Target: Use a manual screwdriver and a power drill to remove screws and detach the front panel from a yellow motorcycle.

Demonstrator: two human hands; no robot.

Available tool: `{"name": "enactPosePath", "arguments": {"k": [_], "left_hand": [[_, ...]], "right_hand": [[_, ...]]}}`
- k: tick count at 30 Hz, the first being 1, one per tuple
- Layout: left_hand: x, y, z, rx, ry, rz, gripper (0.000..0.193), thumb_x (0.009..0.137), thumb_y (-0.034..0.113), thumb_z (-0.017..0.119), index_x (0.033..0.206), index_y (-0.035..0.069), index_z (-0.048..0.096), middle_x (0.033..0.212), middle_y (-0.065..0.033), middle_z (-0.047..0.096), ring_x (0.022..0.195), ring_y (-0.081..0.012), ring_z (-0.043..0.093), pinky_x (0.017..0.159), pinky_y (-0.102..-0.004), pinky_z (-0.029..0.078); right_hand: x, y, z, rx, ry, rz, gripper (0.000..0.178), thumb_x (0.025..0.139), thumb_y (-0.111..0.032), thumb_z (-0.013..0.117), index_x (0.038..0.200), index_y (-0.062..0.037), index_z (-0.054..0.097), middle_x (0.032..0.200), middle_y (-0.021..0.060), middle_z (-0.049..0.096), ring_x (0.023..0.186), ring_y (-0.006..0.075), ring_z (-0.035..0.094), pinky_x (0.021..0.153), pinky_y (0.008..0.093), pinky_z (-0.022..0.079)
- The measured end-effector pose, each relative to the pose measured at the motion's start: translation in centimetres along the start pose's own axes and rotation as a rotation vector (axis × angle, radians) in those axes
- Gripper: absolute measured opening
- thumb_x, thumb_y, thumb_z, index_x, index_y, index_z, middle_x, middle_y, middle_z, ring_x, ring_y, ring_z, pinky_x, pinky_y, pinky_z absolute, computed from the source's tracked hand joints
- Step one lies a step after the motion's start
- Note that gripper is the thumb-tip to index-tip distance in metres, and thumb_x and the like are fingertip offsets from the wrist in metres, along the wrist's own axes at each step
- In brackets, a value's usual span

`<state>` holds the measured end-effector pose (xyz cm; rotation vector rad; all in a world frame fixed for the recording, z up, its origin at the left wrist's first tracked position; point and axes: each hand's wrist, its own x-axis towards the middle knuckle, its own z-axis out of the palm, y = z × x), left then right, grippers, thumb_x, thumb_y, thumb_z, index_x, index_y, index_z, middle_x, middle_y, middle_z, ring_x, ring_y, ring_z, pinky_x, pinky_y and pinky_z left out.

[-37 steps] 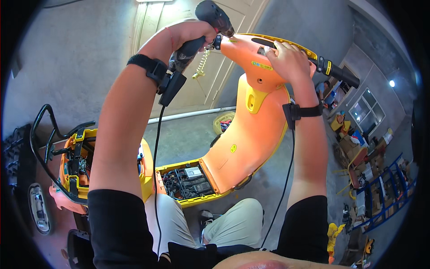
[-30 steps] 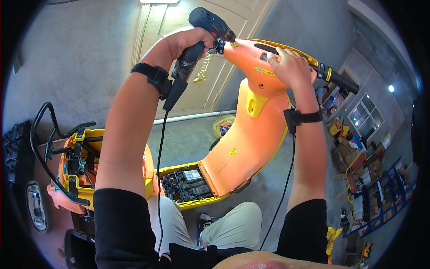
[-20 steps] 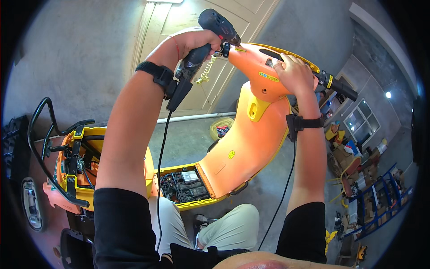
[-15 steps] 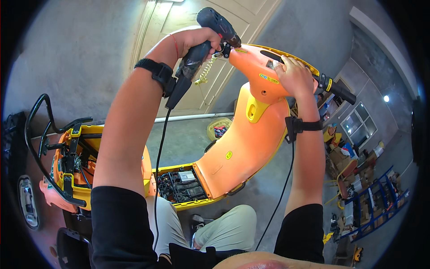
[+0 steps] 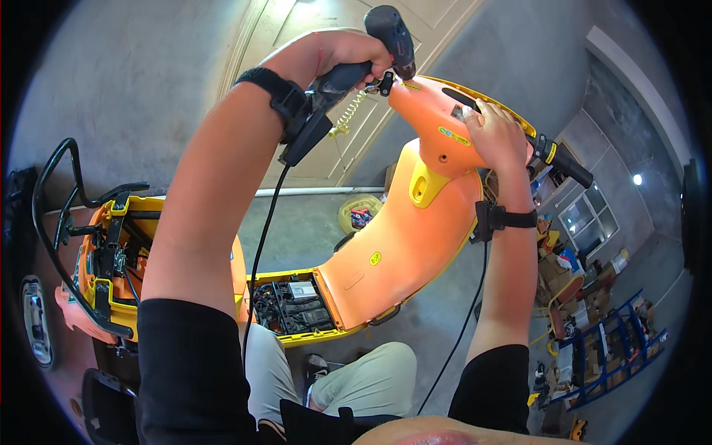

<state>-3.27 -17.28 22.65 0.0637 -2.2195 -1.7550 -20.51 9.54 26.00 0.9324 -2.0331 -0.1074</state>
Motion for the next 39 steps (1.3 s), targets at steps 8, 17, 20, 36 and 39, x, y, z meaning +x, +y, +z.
{"name": "enactPosePath", "arguments": {"k": [8, 17, 20, 36, 39], "left_hand": [[0.3, -0.7, 0.3, 0.079, 0.089, 0.065, 0.013, 0.07, 0.016, 0.063, 0.072, 0.003, 0.061, 0.068, -0.0094, 0.06, 0.057, -0.018, 0.059, 0.054, -0.0301, 0.049], [0.2, -0.5, 0.0, 0.044, 0.007, 0.011, 0.017, 0.07, 0.02, 0.062, 0.079, 0.006, 0.061, 0.072, -0.0062, 0.061, 0.061, -0.0143, 0.06, 0.054, -0.0288, 0.049], [0.2, -0.3, -0.1, 0.042, 0.004, -0.004, 0.016, 0.07, 0.02, 0.062, 0.079, 0.006, 0.06, 0.072, -0.0059, 0.061, 0.062, -0.0142, 0.06, 0.055, -0.0286, 0.049], [0.8, -0.7, -0.4, 0.049, 0.034, -0.038, 0.018, 0.072, 0.022, 0.063, 0.079, 0.006, 0.063, 0.073, -0.0068, 0.061, 0.064, -0.0155, 0.061, 0.057, -0.0297, 0.051], [0.7, -0.8, -0.1, 0.016, 0.071, -0.016, 0.017, 0.07, 0.021, 0.063, 0.074, 0.004, 0.062, 0.073, -0.01, 0.063, 0.062, -0.0175, 0.062, 0.058, -0.0313, 0.052]], "right_hand": [[-0.1, -0.6, -0.2, 0.002, 0.011, 0.007, 0.061, 0.099, -0.051, 0.038, 0.134, -0.006, 0.059, 0.137, 0.0142, 0.059, 0.131, 0.0295, 0.051, 0.113, 0.0471, 0.033], [-0.2, -0.1, 0.0, 0.007, 0.028, 0.0, 0.062, 0.098, -0.051, 0.039, 0.136, -0.006, 0.058, 0.138, 0.015, 0.059, 0.132, 0.0296, 0.051, 0.113, 0.0478, 0.033], [0.0, 0.2, 0.2, -0.012, 0.034, 0.001, 0.062, 0.097, -0.051, 0.04, 0.135, -0.0064, 0.058, 0.137, 0.0151, 0.059, 0.131, 0.0296, 0.051, 0.112, 0.0478, 0.033], [-0.1, -0.3, 0.0, -0.019, 0.027, -0.006, 0.061, 0.096, -0.05, 0.041, 0.136, -0.0067, 0.058, 0.137, 0.0151, 0.059, 0.131, 0.0295, 0.051, 0.112, 0.0477, 0.034], [-0.2, -0.2, -0.1, -0.011, 0.013, 0.001, 0.062, 0.096, -0.051, 0.041, 0.136, -0.0068, 0.058, 0.137, 0.0149, 0.059, 0.131, 0.0295, 0.051, 0.112, 0.0477, 0.034]]}}
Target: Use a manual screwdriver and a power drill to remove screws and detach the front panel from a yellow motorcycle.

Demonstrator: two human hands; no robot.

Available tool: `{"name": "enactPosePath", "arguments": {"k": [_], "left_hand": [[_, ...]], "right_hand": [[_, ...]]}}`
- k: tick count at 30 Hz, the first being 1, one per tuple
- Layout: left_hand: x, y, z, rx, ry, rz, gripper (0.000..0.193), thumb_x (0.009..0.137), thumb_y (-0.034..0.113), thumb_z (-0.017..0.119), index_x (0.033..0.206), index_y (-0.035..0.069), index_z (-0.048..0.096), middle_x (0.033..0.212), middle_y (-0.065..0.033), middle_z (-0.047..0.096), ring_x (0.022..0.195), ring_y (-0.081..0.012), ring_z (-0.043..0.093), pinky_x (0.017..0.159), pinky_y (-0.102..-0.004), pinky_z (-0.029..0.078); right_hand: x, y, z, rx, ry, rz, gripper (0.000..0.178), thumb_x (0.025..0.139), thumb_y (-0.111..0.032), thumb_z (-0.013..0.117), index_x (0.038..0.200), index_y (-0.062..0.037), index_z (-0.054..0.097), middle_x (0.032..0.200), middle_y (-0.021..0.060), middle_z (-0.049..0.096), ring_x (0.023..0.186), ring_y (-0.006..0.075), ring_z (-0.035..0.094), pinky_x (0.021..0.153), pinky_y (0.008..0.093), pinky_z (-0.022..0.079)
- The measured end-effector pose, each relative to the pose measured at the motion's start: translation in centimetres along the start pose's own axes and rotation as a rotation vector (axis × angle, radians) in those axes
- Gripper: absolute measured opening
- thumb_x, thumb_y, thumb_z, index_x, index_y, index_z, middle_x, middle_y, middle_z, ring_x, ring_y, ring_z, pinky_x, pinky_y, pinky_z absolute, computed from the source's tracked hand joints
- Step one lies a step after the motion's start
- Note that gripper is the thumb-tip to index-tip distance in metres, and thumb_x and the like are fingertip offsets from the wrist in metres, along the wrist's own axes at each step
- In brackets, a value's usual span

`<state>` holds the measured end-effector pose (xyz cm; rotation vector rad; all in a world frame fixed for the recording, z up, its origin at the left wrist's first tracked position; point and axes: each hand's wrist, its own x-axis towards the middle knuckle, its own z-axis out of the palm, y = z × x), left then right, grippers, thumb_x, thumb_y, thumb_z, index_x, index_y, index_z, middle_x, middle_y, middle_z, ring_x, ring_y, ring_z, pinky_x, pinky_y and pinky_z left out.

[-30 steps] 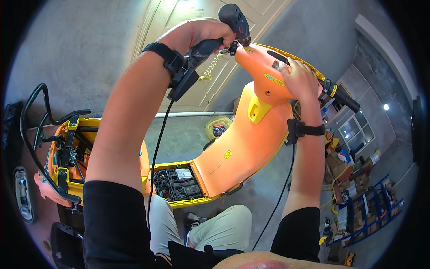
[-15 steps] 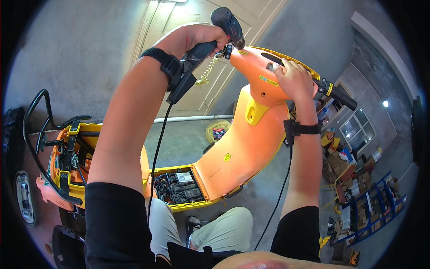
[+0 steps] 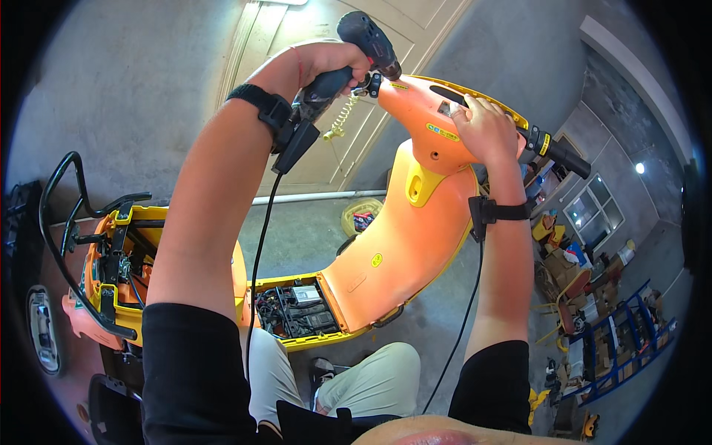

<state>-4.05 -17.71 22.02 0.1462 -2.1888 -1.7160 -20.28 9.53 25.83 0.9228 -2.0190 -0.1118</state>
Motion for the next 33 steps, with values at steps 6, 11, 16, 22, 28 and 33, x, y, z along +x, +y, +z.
{"name": "enactPosePath", "arguments": {"k": [6, 11, 16, 22, 28, 33], "left_hand": [[-0.44, 0.23, 0.1, -0.005, 0.006, -0.002, 0.018, 0.069, 0.021, 0.064, 0.074, 0.004, 0.062, 0.073, -0.0097, 0.063, 0.063, -0.0173, 0.062, 0.059, -0.0305, 0.053], [-0.13, 0.18, 0.09, 0.018, -0.018, -0.013, 0.018, 0.072, 0.023, 0.064, 0.08, 0.007, 0.063, 0.073, -0.0065, 0.061, 0.063, -0.0163, 0.062, 0.056, -0.0306, 0.052], [-0.08, 0.09, 0.0, -0.008, -0.015, 0.002, 0.017, 0.07, 0.02, 0.064, 0.074, 0.004, 0.062, 0.073, -0.0099, 0.063, 0.063, -0.0174, 0.062, 0.059, -0.0305, 0.053], [-0.53, 0.25, 0.26, 0.017, 0.005, -0.01, 0.019, 0.071, 0.022, 0.064, 0.081, 0.006, 0.064, 0.074, -0.0072, 0.062, 0.063, -0.0164, 0.061, 0.057, -0.0309, 0.052], [-0.56, 0.18, 0.1, 0.019, -0.014, -0.008, 0.02, 0.071, 0.023, 0.064, 0.082, 0.006, 0.064, 0.074, -0.007, 0.062, 0.064, -0.0158, 0.061, 0.057, -0.0303, 0.052], [-0.39, -0.02, 0.15, 0.012, -0.005, 0.027, 0.02, 0.072, 0.024, 0.064, 0.082, 0.006, 0.064, 0.075, -0.0069, 0.062, 0.064, -0.0154, 0.061, 0.06, -0.0291, 0.052]], "right_hand": [[0.04, 0.12, 0.18, -0.006, 0.021, -0.015, 0.062, 0.097, -0.052, 0.04, 0.136, -0.0068, 0.058, 0.137, 0.0149, 0.059, 0.131, 0.0295, 0.051, 0.112, 0.0482, 0.034], [0.12, 0.42, 0.57, -0.021, 0.04, -0.015, 0.062, 0.097, -0.052, 0.039, 0.136, -0.0068, 0.058, 0.136, 0.0146, 0.06, 0.13, 0.0294, 0.052, 0.112, 0.0477, 0.034], [0.07, 0.09, 0.22, -0.006, 0.021, -0.02, 0.062, 0.097, -0.051, 0.039, 0.135, -0.0065, 0.059, 0.135, 0.0146, 0.06, 0.13, 0.0294, 0.052, 0.112, 0.0478, 0.034], [-0.02, 0.12, 0.05, -0.006, 0.032, -0.018, 0.062, 0.097, -0.051, 0.04, 0.135, -0.0063, 0.059, 0.135, 0.0147, 0.06, 0.13, 0.0292, 0.052, 0.111, 0.0476, 0.034], [0.04, 0.05, 0.19, 0.004, 0.023, -0.009, 0.062, 0.097, -0.051, 0.04, 0.136, -0.0066, 0.058, 0.137, 0.0144, 0.059, 0.131, 0.0291, 0.051, 0.112, 0.0479, 0.034], [0.08, 0.16, 0.17, 0.001, 0.014, -0.005, 0.062, 0.097, -0.051, 0.04, 0.136, -0.0068, 0.058, 0.138, 0.0145, 0.059, 0.132, 0.0291, 0.051, 0.112, 0.0478, 0.034]]}}
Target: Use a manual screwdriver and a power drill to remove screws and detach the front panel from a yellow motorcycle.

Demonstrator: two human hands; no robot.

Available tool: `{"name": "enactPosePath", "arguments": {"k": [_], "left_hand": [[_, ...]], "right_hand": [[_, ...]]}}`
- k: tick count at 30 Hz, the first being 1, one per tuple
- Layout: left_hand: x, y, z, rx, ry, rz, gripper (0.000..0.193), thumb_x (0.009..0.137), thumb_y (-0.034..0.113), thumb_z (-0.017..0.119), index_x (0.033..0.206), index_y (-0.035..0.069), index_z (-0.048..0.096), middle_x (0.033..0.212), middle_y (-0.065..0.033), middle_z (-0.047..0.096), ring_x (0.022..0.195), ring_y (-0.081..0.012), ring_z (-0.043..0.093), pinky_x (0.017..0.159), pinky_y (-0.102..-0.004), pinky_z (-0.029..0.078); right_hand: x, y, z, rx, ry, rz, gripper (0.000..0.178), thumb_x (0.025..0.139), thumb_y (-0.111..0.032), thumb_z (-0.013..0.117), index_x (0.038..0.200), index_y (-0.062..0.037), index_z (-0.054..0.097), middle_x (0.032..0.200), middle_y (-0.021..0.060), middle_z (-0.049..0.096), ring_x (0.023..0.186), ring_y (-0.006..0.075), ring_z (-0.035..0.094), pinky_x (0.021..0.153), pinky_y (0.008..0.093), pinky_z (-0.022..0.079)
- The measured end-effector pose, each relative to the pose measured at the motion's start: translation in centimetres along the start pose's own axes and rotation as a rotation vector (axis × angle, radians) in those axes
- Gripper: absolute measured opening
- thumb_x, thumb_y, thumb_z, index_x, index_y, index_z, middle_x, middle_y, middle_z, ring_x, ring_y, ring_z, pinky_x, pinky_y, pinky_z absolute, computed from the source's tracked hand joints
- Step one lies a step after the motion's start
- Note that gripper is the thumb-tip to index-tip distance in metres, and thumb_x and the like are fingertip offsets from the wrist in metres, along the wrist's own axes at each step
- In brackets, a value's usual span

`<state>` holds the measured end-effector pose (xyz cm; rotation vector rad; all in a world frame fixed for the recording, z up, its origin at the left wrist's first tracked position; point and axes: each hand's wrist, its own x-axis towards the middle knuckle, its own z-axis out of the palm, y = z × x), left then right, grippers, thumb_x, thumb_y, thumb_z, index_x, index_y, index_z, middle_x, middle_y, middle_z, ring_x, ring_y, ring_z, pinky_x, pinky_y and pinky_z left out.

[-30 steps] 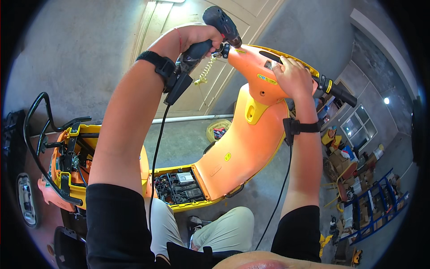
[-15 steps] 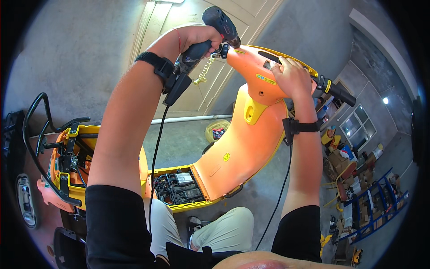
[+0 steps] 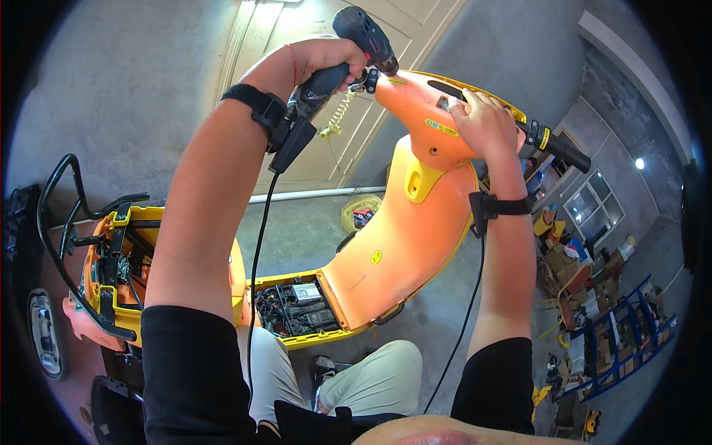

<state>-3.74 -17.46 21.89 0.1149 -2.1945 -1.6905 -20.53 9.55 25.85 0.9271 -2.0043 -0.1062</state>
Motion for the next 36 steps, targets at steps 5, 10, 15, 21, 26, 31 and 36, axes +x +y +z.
{"name": "enactPosePath", "arguments": {"k": [5, 10, 15, 21, 26, 31, 36], "left_hand": [[0.1, 0.1, -0.2, 0.014, -0.009, -0.023, 0.02, 0.073, 0.023, 0.064, 0.082, 0.006, 0.064, 0.075, -0.0073, 0.062, 0.064, -0.016, 0.061, 0.061, -0.0293, 0.053], [0.3, -0.1, -0.1, 0.029, 0.0, -0.024, 0.02, 0.073, 0.024, 0.064, 0.082, 0.006, 0.064, 0.075, -0.0076, 0.061, 0.065, -0.0165, 0.061, 0.062, -0.0297, 0.053], [0.4, -0.3, -0.1, 0.0, -0.001, -0.021, 0.019, 0.073, 0.021, 0.063, 0.084, 0.005, 0.064, 0.076, -0.0071, 0.061, 0.065, -0.0163, 0.06, 0.062, -0.0294, 0.052], [0.4, 0.0, 0.1, 0.016, -0.043, -0.001, 0.025, 0.074, 0.018, 0.063, 0.093, 0.001, 0.063, 0.077, -0.0053, 0.06, 0.064, -0.0143, 0.059, 0.061, -0.0285, 0.052], [0.1, -0.3, 0.3, -0.027, -0.032, 0.013, 0.025, 0.076, 0.017, 0.063, 0.095, 0.001, 0.064, 0.078, -0.004, 0.06, 0.064, -0.0119, 0.058, 0.06, -0.0263, 0.052], [-0.8, -1.2, 0.2, -0.155, -0.04, 0.02, 0.025, 0.077, 0.016, 0.063, 0.097, 0.001, 0.064, 0.077, -0.0031, 0.06, 0.064, -0.0111, 0.058, 0.061, -0.0257, 0.051], [-3.0, -1.6, -0.4, -0.256, -0.005, 0.129, 0.027, 0.078, 0.015, 0.061, 0.101, 0.0, 0.063, 0.075, -0.0028, 0.059, 0.064, -0.0114, 0.059, 0.06, -0.0255, 0.05]], "right_hand": [[0.0, -0.2, -0.3, 0.004, -0.014, 0.002, 0.062, 0.097, -0.051, 0.04, 0.136, -0.0064, 0.058, 0.139, 0.0144, 0.058, 0.132, 0.029, 0.05, 0.112, 0.0475, 0.034], [0.0, 0.1, 0.2, -0.002, 0.01, -0.013, 0.061, 0.097, -0.05, 0.04, 0.136, -0.006, 0.058, 0.138, 0.0141, 0.058, 0.132, 0.0289, 0.05, 0.112, 0.0472, 0.034], [0.1, -0.1, 0.0, 0.011, -0.024, 0.01, 0.061, 0.097, -0.049, 0.04, 0.136, -0.0062, 0.058, 0.139, 0.0142, 0.058, 0.133, 0.029, 0.05, 0.114, 0.0481, 0.032], [0.2, 0.2, 0.4, 0.009, 0.002, 0.011, 0.061, 0.097, -0.05, 0.04, 0.136, -0.0065, 0.058, 0.138, 0.0143, 0.058, 0.133, 0.0289, 0.05, 0.114, 0.0495, 0.032], [0.1, -0.1, -0.1, 0.029, -0.026, 0.022, 0.062, 0.097, -0.05, 0.039, 0.137, -0.0071, 0.057, 0.139, 0.0138, 0.058, 0.134, 0.0289, 0.049, 0.115, 0.0488, 0.031], [0.2, 0.0, -0.1, 0.031, -0.049, 0.025, 0.062, 0.097, -0.051, 0.038, 0.138, -0.0081, 0.056, 0.141, 0.0134, 0.056, 0.135, 0.0286, 0.047, 0.115, 0.0475, 0.031], [0.1, 0.0, -0.2, 0.023, -0.055, 0.039, 0.062, 0.097, -0.051, 0.038, 0.139, -0.0085, 0.056, 0.143, 0.0131, 0.054, 0.137, 0.0287, 0.045, 0.116, 0.0468, 0.031]]}}
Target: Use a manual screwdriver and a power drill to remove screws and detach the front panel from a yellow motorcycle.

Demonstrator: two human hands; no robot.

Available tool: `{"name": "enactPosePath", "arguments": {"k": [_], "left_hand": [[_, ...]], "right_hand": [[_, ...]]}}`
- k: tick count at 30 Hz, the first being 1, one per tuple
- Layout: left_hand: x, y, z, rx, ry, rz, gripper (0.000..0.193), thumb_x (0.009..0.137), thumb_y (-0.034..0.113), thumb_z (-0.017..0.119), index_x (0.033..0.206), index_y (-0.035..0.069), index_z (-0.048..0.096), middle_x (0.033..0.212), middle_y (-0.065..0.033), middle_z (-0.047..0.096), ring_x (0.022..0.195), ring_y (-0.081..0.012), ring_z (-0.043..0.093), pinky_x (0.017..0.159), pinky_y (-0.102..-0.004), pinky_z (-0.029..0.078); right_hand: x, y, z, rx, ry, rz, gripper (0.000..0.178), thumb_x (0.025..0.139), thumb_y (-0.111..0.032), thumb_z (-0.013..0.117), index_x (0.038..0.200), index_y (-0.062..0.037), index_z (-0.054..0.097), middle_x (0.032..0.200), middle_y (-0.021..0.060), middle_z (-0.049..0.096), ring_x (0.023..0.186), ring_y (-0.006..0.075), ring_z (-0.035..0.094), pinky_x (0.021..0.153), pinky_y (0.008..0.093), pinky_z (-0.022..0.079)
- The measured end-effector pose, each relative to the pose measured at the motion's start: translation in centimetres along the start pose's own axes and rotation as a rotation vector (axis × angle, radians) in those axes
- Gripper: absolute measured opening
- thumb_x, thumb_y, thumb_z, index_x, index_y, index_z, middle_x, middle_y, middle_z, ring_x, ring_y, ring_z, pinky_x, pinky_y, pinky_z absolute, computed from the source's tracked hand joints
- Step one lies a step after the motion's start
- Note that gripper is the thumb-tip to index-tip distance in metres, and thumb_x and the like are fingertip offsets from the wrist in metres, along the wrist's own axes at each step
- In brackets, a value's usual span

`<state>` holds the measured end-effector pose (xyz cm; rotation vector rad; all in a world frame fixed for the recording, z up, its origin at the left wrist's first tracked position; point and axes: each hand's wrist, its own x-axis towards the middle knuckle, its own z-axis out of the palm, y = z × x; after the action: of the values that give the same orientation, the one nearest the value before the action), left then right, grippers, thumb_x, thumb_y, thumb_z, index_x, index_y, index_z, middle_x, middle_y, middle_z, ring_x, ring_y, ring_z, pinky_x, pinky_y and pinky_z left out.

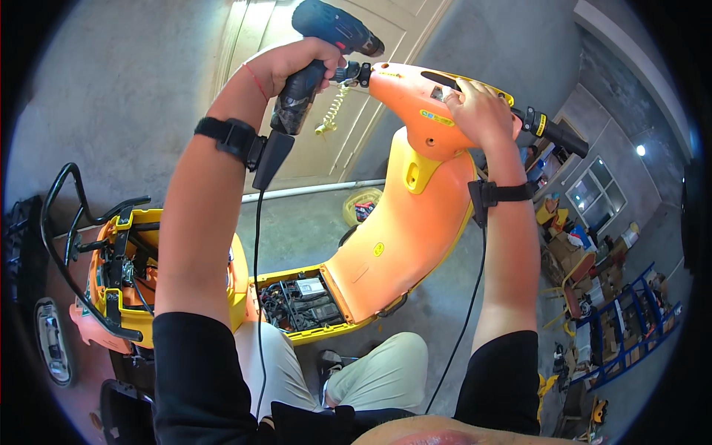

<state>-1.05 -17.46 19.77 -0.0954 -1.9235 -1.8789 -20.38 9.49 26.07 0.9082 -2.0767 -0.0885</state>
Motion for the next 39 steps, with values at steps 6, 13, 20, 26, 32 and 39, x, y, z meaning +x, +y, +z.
{"name": "enactPosePath", "arguments": {"k": [6, 13, 20, 26, 32, 39], "left_hand": [[-4.4, -2.6, 2.1, -0.264, 0.201, 0.193, 0.027, 0.076, 0.016, 0.065, 0.099, 0.002, 0.064, 0.07, -0.0064, 0.061, 0.06, -0.0158, 0.06, 0.058, -0.0285, 0.051], [-12.1, -8.9, 7.1, -0.394, 0.35, 0.311, 0.014, 0.074, 0.007, 0.063, 0.086, 0.001, 0.067, 0.09, -0.0062, 0.066, 0.075, -0.0136, 0.06, 0.067, -0.0289, 0.048], [-15.7, -13.2, 9.2, -0.609, 0.21, 0.216, 0.025, 0.075, 0.001, 0.065, 0.099, 0.0, 0.067, 0.089, -0.0062, 0.065, 0.073, -0.0136, 0.063, 0.065, -0.0292, 0.051], [-16.6, -14.5, 8.9, -0.659, 0.299, 0.274, 0.031, 0.074, -0.002, 0.065, 0.105, -0.001, 0.066, 0.08, -0.0051, 0.064, 0.069, -0.0138, 0.063, 0.063, -0.0284, 0.051], [-16.0, -15.6, 8.6, -0.616, 0.323, 0.221, 0.037, 0.073, 0.004, 0.063, 0.109, -0.005, 0.064, 0.079, -0.0088, 0.063, 0.071, -0.0179, 0.062, 0.068, -0.0305, 0.051], [-15.5, -15.7, 9.5, -0.609, 0.352, 0.211, 0.039, 0.074, 0.003, 0.062, 0.112, -0.006, 0.062, 0.081, -0.0095, 0.062, 0.071, -0.0188, 0.062, 0.068, -0.0314, 0.051]], "right_hand": [[0.1, -0.6, -1.5, 0.042, -0.092, -0.001, 0.079, 0.09, -0.066, 0.046, 0.144, -0.0088, 0.048, 0.147, 0.0142, 0.05, 0.14, 0.0312, 0.042, 0.117, 0.0495, 0.028], [0.4, -1.0, -4.1, -0.085, -0.323, -0.08, 0.116, 0.055, -0.042, 0.091, 0.153, -0.0184, 0.035, 0.151, 0.0156, 0.043, 0.141, 0.0348, 0.039, 0.116, 0.044, 0.034], [0.5, -0.4, -4.5, 0.048, -0.373, -0.087, 0.113, 0.056, -0.038, 0.09, 0.153, -0.0131, 0.036, 0.145, 0.0165, 0.05, 0.138, 0.0355, 0.042, 0.116, 0.044, 0.033], [0.0, 0.1, -6.4, 0.088, -0.319, -0.213, 0.114, 0.055, -0.04, 0.091, 0.151, -0.0103, 0.039, 0.146, 0.0179, 0.048, 0.138, 0.0351, 0.042, 0.115, 0.0432, 0.035], [-1.8, 0.8, -6.9, 0.08, -0.234, -0.3, 0.111, 0.058, -0.044, 0.091, 0.15, -0.0096, 0.04, 0.145, 0.0172, 0.05, 0.136, 0.0363, 0.043, 0.114, 0.0442, 0.036], [-5.8, -0.5, -7.0, 0.065, -0.087, -0.411, 0.106, 0.057, -0.035, 0.09, 0.148, -0.011, 0.042, 0.137, 0.0137, 0.055, 0.126, 0.0343, 0.051, 0.108, 0.0424, 0.042]]}}
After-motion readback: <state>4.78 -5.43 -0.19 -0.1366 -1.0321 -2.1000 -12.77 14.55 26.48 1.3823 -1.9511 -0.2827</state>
